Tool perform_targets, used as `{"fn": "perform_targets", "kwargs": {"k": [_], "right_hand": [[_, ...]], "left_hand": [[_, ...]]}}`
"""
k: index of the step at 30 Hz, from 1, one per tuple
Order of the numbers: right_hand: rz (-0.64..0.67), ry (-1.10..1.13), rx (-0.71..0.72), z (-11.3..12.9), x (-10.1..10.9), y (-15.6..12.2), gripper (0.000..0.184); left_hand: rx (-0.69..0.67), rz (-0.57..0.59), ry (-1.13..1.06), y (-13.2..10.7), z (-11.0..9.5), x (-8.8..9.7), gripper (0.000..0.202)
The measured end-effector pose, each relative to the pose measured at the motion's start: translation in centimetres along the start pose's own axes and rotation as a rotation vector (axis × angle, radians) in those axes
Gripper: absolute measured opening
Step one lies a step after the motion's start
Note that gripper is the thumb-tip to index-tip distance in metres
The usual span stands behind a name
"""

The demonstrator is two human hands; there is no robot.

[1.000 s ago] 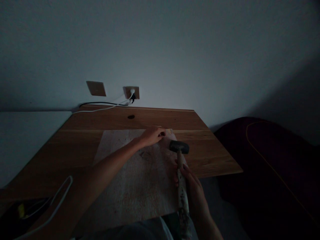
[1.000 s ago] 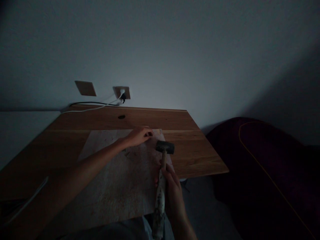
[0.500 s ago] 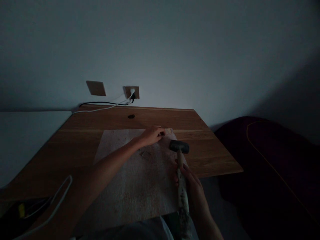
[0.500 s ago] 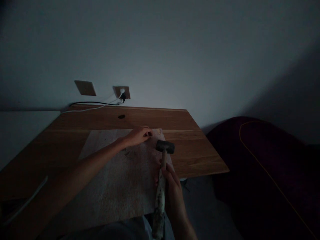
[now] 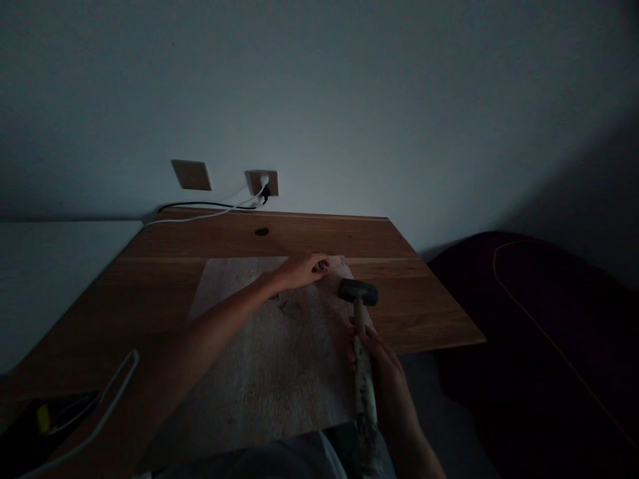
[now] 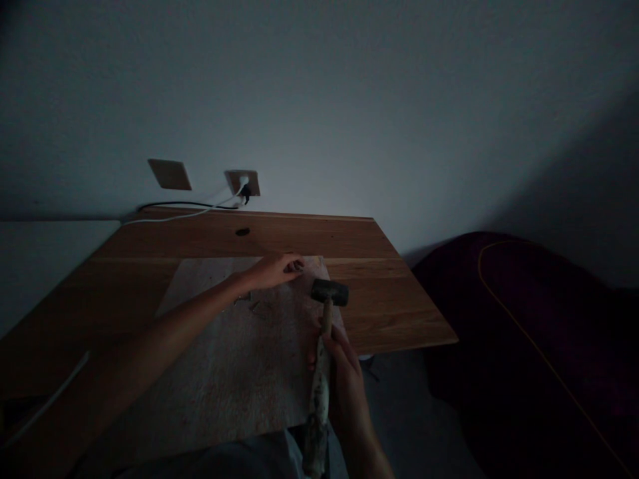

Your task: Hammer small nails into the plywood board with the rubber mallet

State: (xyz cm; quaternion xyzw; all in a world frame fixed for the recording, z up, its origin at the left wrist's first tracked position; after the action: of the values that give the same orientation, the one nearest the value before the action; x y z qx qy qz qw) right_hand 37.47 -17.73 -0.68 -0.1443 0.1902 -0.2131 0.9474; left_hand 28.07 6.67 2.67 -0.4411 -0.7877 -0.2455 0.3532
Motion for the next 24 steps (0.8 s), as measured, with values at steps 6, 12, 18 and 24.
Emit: {"fn": "perform_targets", "kwargs": {"k": [6,12,18,24], "right_hand": [[-0.006,0.090,-0.065,-0.8,-0.1,0.2,0.057],[0.000,0.096,-0.043,-0.5,-0.1,0.0,0.050],[-0.007,0.047,-0.018,-0.5,0.3,0.1,0.048],[0.000,0.068,-0.009,-0.2,-0.2,0.1,0.046]], "left_hand": [[0.051,0.014,0.151,-6.5,1.3,3.7,0.021],[0.166,0.261,0.213,-15.0,1.3,5.2,0.033],[0.196,0.372,0.232,-16.4,0.1,3.5,0.051],[0.142,0.383,0.197,-15.3,-1.0,2.7,0.042]]}}
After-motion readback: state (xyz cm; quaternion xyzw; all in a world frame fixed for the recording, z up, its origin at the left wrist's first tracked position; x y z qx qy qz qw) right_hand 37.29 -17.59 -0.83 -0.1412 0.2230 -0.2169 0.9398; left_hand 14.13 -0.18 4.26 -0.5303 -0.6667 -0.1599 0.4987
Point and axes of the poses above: each hand's wrist, its own y-axis towards the middle knuckle, its own x-axis out of the back of the hand, z = x × y, the point moved 8 cm from there along y, towards the middle knuckle, and after that the axes turned 10 degrees about z, right-handed, at the moved point
